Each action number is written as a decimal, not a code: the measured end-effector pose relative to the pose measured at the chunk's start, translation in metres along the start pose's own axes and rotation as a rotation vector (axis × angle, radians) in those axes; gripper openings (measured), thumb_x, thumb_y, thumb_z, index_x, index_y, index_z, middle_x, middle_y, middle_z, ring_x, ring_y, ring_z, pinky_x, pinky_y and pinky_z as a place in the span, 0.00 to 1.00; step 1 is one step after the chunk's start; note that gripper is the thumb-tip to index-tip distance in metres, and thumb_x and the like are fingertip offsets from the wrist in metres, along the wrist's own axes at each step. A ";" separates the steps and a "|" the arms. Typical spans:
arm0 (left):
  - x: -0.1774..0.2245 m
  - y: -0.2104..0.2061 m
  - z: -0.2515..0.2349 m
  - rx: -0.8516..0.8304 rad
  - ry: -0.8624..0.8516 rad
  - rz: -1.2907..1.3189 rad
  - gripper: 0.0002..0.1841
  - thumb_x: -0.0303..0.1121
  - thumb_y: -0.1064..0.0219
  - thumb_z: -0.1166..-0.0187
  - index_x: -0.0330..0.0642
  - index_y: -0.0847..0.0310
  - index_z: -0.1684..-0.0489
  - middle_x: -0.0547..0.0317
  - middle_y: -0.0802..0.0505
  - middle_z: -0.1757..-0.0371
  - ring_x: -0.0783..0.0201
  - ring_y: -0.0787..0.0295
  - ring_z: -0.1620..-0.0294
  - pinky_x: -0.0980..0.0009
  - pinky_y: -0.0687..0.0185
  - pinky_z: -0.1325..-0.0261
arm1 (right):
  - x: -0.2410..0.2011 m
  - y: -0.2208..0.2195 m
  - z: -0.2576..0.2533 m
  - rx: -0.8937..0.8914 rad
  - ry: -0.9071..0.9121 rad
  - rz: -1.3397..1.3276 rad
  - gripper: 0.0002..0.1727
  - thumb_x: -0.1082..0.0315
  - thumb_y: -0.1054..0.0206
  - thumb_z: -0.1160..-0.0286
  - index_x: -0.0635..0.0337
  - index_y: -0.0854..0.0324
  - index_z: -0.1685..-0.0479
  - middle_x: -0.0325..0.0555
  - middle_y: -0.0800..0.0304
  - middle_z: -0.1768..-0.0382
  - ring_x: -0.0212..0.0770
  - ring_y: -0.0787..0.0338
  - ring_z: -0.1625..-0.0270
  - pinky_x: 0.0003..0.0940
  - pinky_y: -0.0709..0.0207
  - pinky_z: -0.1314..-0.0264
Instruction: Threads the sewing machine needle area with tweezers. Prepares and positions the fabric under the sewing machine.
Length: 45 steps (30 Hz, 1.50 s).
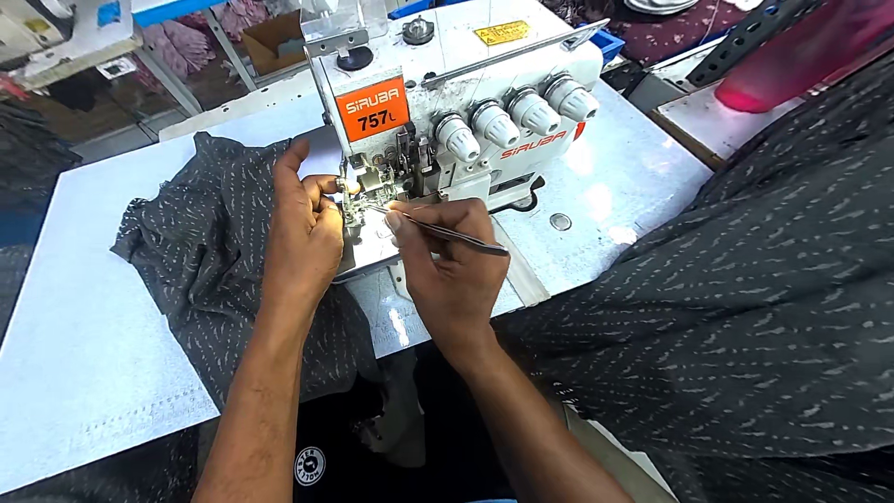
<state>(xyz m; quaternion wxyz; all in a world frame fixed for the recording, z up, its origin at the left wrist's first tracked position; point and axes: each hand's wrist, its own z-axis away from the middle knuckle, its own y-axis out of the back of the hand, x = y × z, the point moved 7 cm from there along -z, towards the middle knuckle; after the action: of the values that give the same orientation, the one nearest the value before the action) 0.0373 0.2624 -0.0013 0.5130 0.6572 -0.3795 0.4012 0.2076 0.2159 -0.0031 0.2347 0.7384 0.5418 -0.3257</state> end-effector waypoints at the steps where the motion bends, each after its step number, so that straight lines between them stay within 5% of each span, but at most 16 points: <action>1: 0.000 0.000 0.000 0.000 -0.002 -0.006 0.38 0.15 0.46 0.21 0.50 0.52 0.09 0.61 0.09 0.43 0.68 0.11 0.61 0.73 0.16 0.60 | 0.000 0.000 0.000 -0.004 -0.015 -0.016 0.10 0.77 0.25 0.26 0.66 0.21 0.54 0.48 0.05 0.54 0.32 0.04 0.60 0.23 0.08 0.60; 5: 0.001 -0.001 0.001 -0.005 0.005 0.003 0.37 0.15 0.46 0.20 0.50 0.52 0.09 0.62 0.09 0.44 0.69 0.12 0.63 0.74 0.17 0.63 | -0.001 -0.004 -0.003 -0.097 0.028 0.010 0.09 0.78 0.24 0.28 0.65 0.20 0.58 0.47 0.05 0.59 0.32 0.05 0.61 0.24 0.10 0.61; 10: 0.001 -0.001 0.001 0.002 0.005 -0.001 0.38 0.15 0.47 0.21 0.51 0.51 0.09 0.62 0.09 0.44 0.68 0.13 0.63 0.73 0.17 0.63 | 0.002 -0.001 0.000 -0.035 0.105 0.001 0.06 0.81 0.26 0.29 0.67 0.18 0.62 0.52 0.04 0.54 0.39 0.02 0.50 0.29 0.07 0.51; 17: 0.000 -0.001 0.000 0.004 0.009 0.014 0.38 0.15 0.46 0.20 0.51 0.51 0.09 0.61 0.09 0.44 0.68 0.11 0.63 0.73 0.15 0.63 | 0.002 -0.006 -0.002 -0.090 0.039 -0.010 0.07 0.79 0.23 0.30 0.65 0.17 0.62 0.48 0.04 0.59 0.33 0.04 0.60 0.25 0.09 0.60; 21: 0.000 -0.001 0.000 0.014 0.005 0.005 0.38 0.15 0.47 0.20 0.51 0.52 0.09 0.62 0.09 0.45 0.68 0.12 0.65 0.74 0.18 0.65 | 0.003 -0.001 0.000 -0.006 0.066 -0.061 0.07 0.81 0.24 0.31 0.67 0.17 0.65 0.52 0.03 0.56 0.40 0.01 0.52 0.30 0.05 0.52; 30: 0.000 -0.001 0.001 0.015 0.008 0.031 0.38 0.14 0.46 0.20 0.50 0.52 0.09 0.61 0.09 0.44 0.68 0.11 0.62 0.73 0.15 0.61 | 0.007 -0.005 0.002 -0.041 0.099 -0.052 0.05 0.83 0.24 0.33 0.69 0.14 0.66 0.53 0.03 0.57 0.41 0.02 0.52 0.31 0.06 0.49; 38: 0.001 -0.001 0.002 0.011 0.009 0.026 0.38 0.15 0.47 0.19 0.50 0.53 0.08 0.61 0.10 0.46 0.68 0.12 0.64 0.73 0.15 0.64 | 0.009 -0.011 -0.001 -0.110 0.033 -0.039 0.06 0.80 0.22 0.32 0.66 0.15 0.65 0.50 0.04 0.57 0.36 0.04 0.58 0.27 0.08 0.59; 42: -0.001 0.000 0.001 0.019 0.009 0.021 0.38 0.15 0.47 0.20 0.51 0.52 0.09 0.60 0.09 0.46 0.68 0.12 0.64 0.73 0.16 0.65 | 0.005 -0.004 0.006 -0.006 0.110 -0.013 0.04 0.81 0.24 0.32 0.68 0.14 0.67 0.52 0.03 0.57 0.40 0.02 0.52 0.31 0.07 0.49; 45: 0.000 0.000 0.002 0.017 0.012 0.012 0.38 0.15 0.47 0.20 0.51 0.53 0.08 0.61 0.09 0.44 0.69 0.12 0.63 0.73 0.16 0.63 | 0.007 -0.002 0.007 0.036 0.028 -0.035 0.09 0.79 0.21 0.33 0.65 0.18 0.63 0.50 0.03 0.56 0.37 0.02 0.54 0.28 0.06 0.54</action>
<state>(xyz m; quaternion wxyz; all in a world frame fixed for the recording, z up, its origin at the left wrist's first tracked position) 0.0378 0.2606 -0.0020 0.5072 0.6567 -0.3771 0.4114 0.2056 0.2158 -0.0126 0.2082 0.7375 0.5517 -0.3292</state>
